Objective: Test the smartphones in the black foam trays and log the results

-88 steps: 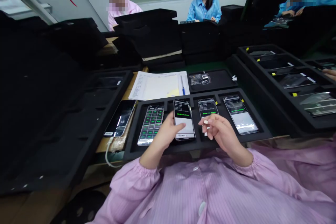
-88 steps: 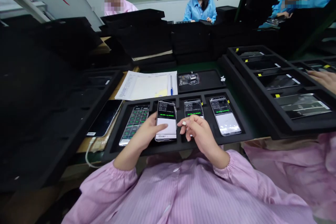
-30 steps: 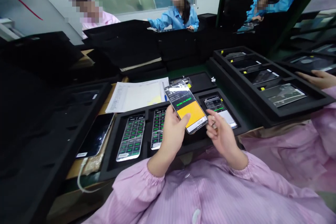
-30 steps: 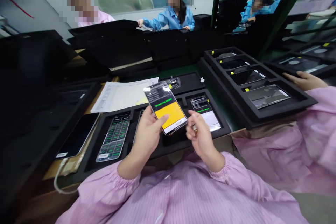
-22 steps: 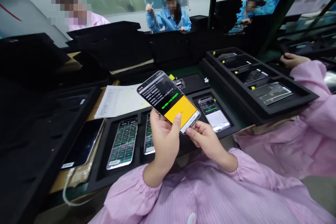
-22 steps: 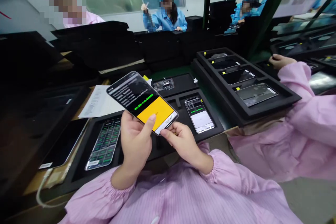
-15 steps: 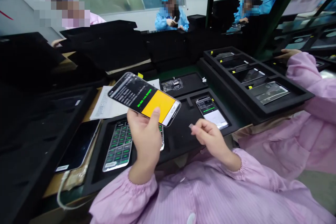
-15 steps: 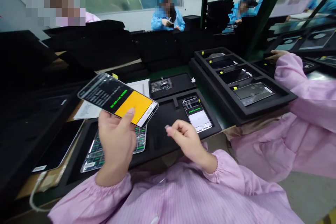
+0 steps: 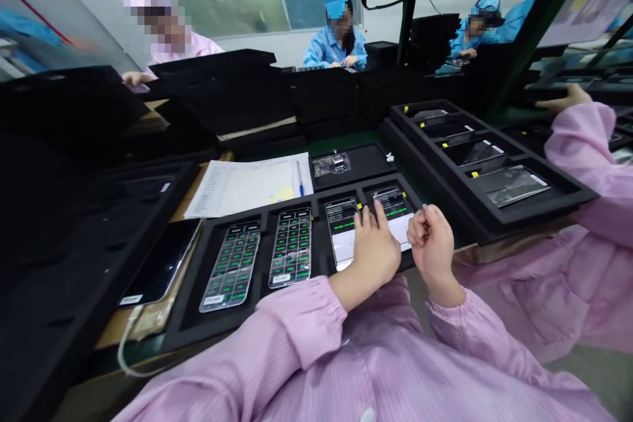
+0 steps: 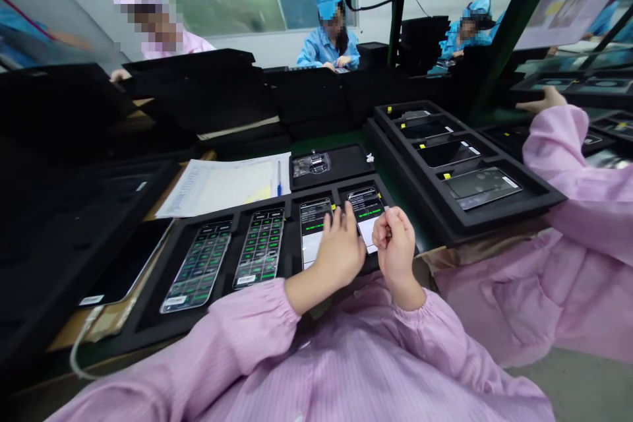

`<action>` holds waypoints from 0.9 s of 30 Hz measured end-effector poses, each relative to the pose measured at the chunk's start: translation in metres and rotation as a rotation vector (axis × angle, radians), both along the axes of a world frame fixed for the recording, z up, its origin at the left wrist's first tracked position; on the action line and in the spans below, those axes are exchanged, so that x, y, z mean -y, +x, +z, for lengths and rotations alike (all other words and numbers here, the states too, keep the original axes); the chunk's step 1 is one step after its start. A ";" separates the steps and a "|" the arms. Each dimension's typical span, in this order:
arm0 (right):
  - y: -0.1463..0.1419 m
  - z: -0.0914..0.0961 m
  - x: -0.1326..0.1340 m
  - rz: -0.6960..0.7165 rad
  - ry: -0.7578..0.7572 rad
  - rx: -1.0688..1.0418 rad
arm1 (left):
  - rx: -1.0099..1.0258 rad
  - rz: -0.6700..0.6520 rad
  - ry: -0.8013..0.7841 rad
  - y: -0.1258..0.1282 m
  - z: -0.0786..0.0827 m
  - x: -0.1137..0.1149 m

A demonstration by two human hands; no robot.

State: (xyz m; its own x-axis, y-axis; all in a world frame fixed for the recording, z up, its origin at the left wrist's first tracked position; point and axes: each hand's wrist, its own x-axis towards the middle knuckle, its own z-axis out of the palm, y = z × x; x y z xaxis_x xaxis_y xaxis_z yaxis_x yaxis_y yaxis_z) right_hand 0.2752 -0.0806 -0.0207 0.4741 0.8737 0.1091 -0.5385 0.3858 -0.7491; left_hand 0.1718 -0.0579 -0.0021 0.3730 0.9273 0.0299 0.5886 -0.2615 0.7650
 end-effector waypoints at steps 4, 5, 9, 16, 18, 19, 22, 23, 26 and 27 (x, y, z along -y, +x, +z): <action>0.002 -0.001 0.004 -0.036 0.060 -0.066 | 0.114 0.069 -0.109 0.024 -0.005 -0.004; 0.002 -0.001 0.005 -0.052 0.078 -0.084 | 0.155 0.110 -0.129 0.027 -0.007 -0.006; 0.006 0.002 0.015 -0.116 0.095 -0.153 | 0.345 0.281 -0.225 0.038 -0.015 -0.021; 0.002 0.012 0.043 0.005 -0.065 -0.224 | 0.675 0.294 -0.344 0.035 -0.008 -0.044; -0.006 0.012 0.044 0.078 -0.156 -0.259 | 0.799 0.279 -0.298 0.025 0.006 -0.042; -0.010 0.011 0.043 0.119 -0.203 -0.267 | 0.857 0.263 -0.276 0.019 0.013 -0.039; -0.021 0.008 0.037 0.233 -0.286 -0.233 | 0.983 0.196 -0.241 0.005 0.032 -0.027; -0.024 0.007 0.035 0.251 -0.287 -0.196 | 1.012 0.173 -0.235 0.002 0.037 -0.023; -0.028 0.004 0.031 0.242 -0.265 -0.018 | 1.096 0.118 -0.185 -0.006 0.043 -0.015; -0.028 0.003 0.030 0.227 -0.263 0.049 | 1.120 0.109 -0.163 -0.008 0.044 -0.013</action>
